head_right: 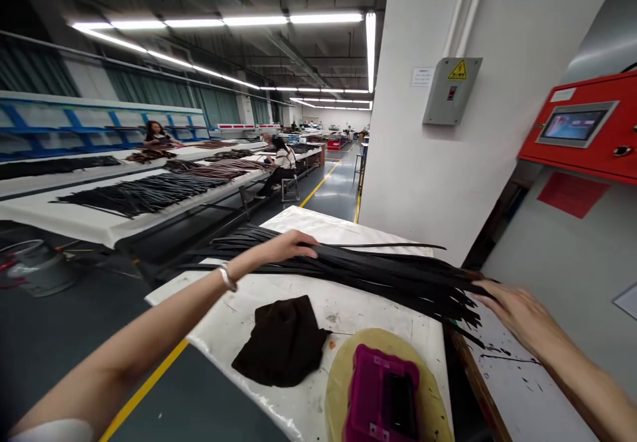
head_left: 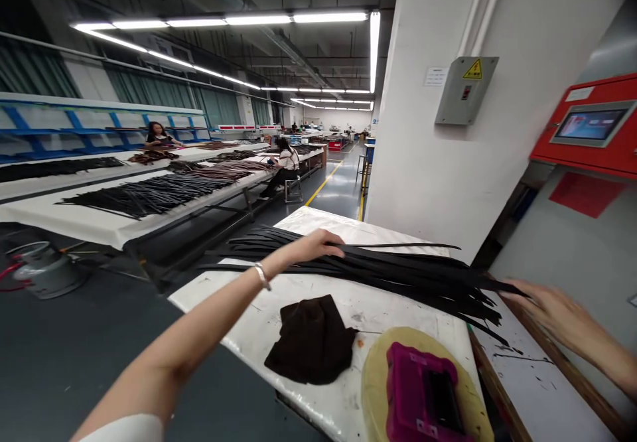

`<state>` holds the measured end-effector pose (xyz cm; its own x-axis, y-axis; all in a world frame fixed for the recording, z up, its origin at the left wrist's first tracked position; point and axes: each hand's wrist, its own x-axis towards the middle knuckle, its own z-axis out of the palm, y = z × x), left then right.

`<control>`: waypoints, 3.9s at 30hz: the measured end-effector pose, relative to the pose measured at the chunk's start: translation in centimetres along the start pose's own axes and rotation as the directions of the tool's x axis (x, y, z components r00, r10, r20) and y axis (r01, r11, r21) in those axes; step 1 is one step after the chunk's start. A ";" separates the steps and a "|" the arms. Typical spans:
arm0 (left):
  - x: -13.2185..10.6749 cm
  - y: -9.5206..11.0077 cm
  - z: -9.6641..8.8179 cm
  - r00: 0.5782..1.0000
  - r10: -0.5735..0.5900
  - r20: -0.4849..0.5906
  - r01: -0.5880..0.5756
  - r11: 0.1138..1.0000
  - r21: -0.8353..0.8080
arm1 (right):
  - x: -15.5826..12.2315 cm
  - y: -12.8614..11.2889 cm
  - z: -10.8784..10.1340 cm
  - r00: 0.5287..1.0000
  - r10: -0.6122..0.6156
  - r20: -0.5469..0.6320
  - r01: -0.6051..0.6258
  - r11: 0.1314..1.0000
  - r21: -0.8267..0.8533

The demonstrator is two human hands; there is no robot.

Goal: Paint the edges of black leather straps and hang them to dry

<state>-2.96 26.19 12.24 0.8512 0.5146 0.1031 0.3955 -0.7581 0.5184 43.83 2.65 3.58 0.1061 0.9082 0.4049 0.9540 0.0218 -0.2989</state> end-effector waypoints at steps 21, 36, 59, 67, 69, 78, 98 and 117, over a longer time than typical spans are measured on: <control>9.5 25.4 7.7 0.813 0.488 0.316 -0.401 0.865 -0.303 | -9.4 -10.9 -7.4 0.981 0.151 0.122 -0.194 0.735 0.650; -3.9 20.0 9.9 0.998 -0.006 -0.059 -0.015 0.935 -0.355 | -12.3 -11.5 -3.7 0.990 0.053 0.132 -0.113 0.854 0.508; -5.5 16.4 13.9 0.978 -0.209 0.008 0.195 0.895 -0.400 | -9.7 -17.4 -1.6 0.942 -0.143 0.304 -0.047 0.840 0.540; -7.0 17.0 15.4 0.989 -0.039 -0.142 0.024 0.994 -0.107 | -11.5 -16.5 1.3 0.962 -0.201 0.187 0.096 0.884 0.458; -7.2 17.1 15.6 0.990 -0.029 -0.141 0.017 0.996 -0.088 | -11.6 -16.5 1.6 0.963 -0.208 0.172 0.112 0.887 0.448; -7.3 16.9 16.3 0.988 -0.028 -0.154 0.029 1.000 0.004 | -11.9 -16.2 1.9 0.963 -0.225 0.150 0.149 0.904 0.401; -6.9 17.8 16.2 0.990 0.044 -0.137 -0.035 0.997 0.067 | -12.3 -15.6 1.1 0.954 -0.223 0.202 0.144 0.928 0.344; -4.0 18.9 16.9 0.979 0.171 -0.107 -0.158 0.980 0.118 | -6.6 -17.1 -8.2 0.774 -0.530 0.346 0.611 0.769 -0.187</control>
<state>6.91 3.01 7.26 0.8646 0.4171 0.2802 0.2936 -0.8718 0.3921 29.08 -7.09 13.10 -0.5210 0.8360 0.1725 0.8512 0.4936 0.1787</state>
